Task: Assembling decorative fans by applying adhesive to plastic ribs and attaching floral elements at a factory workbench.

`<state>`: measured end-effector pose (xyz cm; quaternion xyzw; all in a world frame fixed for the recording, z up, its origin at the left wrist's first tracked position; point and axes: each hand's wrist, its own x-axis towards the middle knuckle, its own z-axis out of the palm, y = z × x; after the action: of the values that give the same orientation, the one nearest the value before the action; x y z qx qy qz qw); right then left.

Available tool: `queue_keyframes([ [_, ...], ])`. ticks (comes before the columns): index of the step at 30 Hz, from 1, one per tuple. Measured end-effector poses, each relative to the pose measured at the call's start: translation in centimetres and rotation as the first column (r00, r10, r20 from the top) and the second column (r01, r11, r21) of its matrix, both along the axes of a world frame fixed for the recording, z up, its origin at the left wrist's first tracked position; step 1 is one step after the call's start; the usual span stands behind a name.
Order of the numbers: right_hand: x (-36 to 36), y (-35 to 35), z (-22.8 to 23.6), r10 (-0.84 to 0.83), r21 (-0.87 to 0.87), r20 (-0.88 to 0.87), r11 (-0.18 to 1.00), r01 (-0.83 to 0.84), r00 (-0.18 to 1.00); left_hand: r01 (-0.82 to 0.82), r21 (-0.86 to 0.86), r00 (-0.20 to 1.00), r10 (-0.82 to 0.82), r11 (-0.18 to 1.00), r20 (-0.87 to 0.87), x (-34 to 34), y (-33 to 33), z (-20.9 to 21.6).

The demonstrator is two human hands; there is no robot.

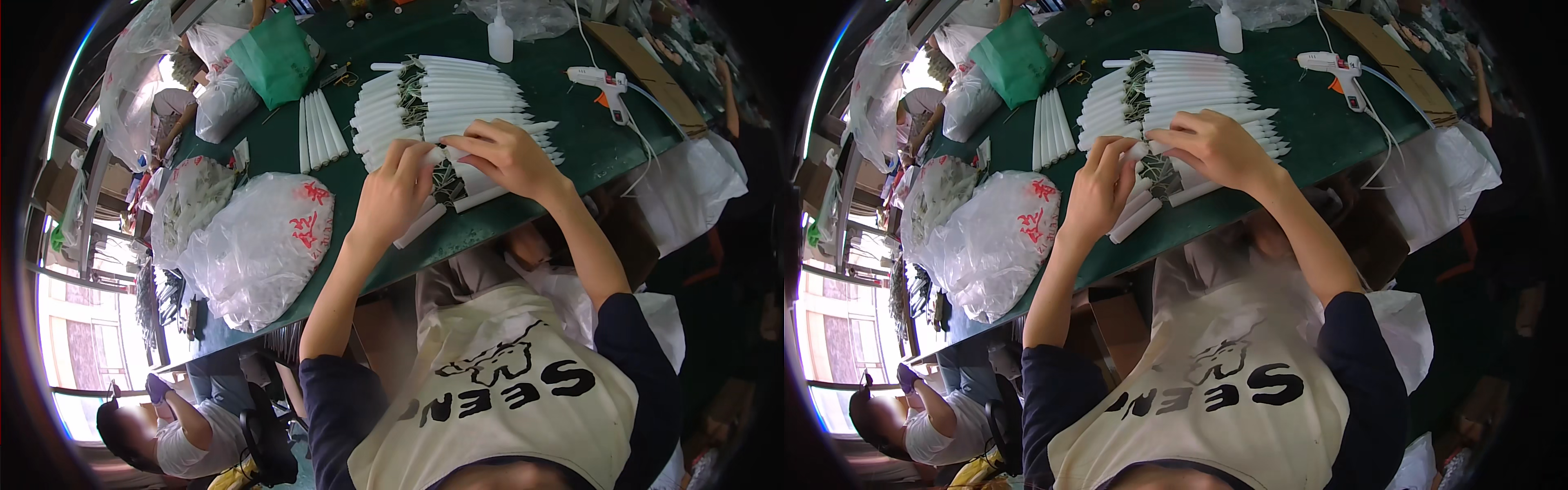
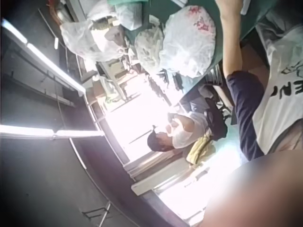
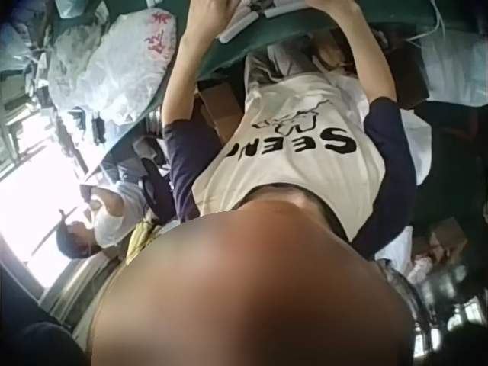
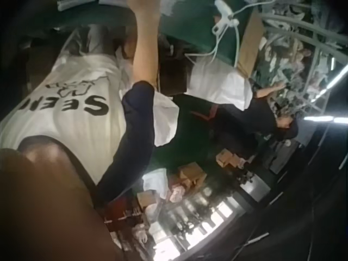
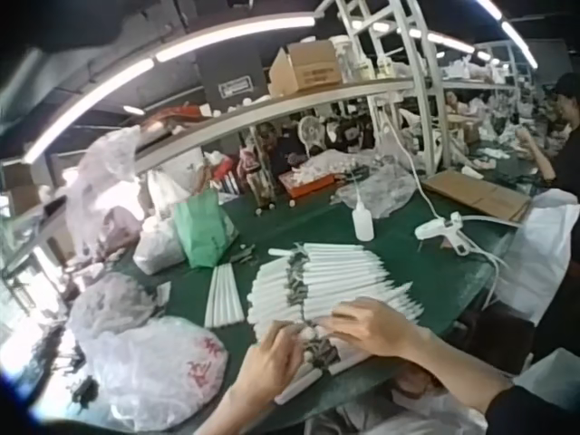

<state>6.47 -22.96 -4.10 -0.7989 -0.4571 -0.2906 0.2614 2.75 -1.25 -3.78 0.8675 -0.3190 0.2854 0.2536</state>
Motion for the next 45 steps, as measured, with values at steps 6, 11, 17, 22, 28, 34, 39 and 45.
queue_keyframes([
  [6, -2.0, -0.1, 1.8, -0.040, 0.042, 0.098, 0.998, 0.036, 0.994, 0.060, -0.085, 0.991, -0.070, 0.995, -0.114, -1.5, -0.4, 2.2],
  [11, -2.7, -0.3, 2.4, -0.067, 0.073, 0.139, 0.996, 0.057, 0.988, 0.061, 0.036, 0.994, -0.057, 0.998, -0.091, -2.2, -0.5, 2.9],
  [17, -2.9, -0.2, 2.3, -0.055, 0.072, 0.161, 0.996, 0.044, 0.985, 0.042, 0.041, 0.986, -0.035, 0.998, -0.161, -2.8, -0.8, 3.6],
  [22, -3.2, -0.1, 2.4, -0.090, 0.079, 0.168, 0.994, 0.077, 0.982, -0.008, 0.021, 0.976, 0.012, 1.000, -0.217, -3.0, -0.9, 3.7],
  [28, -3.2, 0.0, 2.3, -0.083, 0.090, 0.168, 0.994, 0.069, 0.982, -0.002, 0.113, 0.997, 0.010, 0.994, -0.077, -3.2, -0.8, 4.2],
  [34, -3.1, -0.1, 1.8, -0.090, 0.087, 0.202, 0.993, 0.074, 0.975, -0.006, 0.161, 0.999, 0.013, 0.987, -0.041, -3.0, -0.9, 4.1],
  [39, -3.6, -0.3, 2.0, -0.101, 0.061, 0.213, 0.994, 0.090, 0.972, -0.005, 0.205, 0.999, 0.011, 0.979, -0.031, -3.2, -1.0, 4.0],
  [45, -3.6, -0.4, 2.1, -0.134, 0.032, 0.257, 0.991, 0.130, 0.957, -0.027, 0.194, 0.999, 0.021, 0.981, 0.031, -3.1, -1.4, 3.6],
])
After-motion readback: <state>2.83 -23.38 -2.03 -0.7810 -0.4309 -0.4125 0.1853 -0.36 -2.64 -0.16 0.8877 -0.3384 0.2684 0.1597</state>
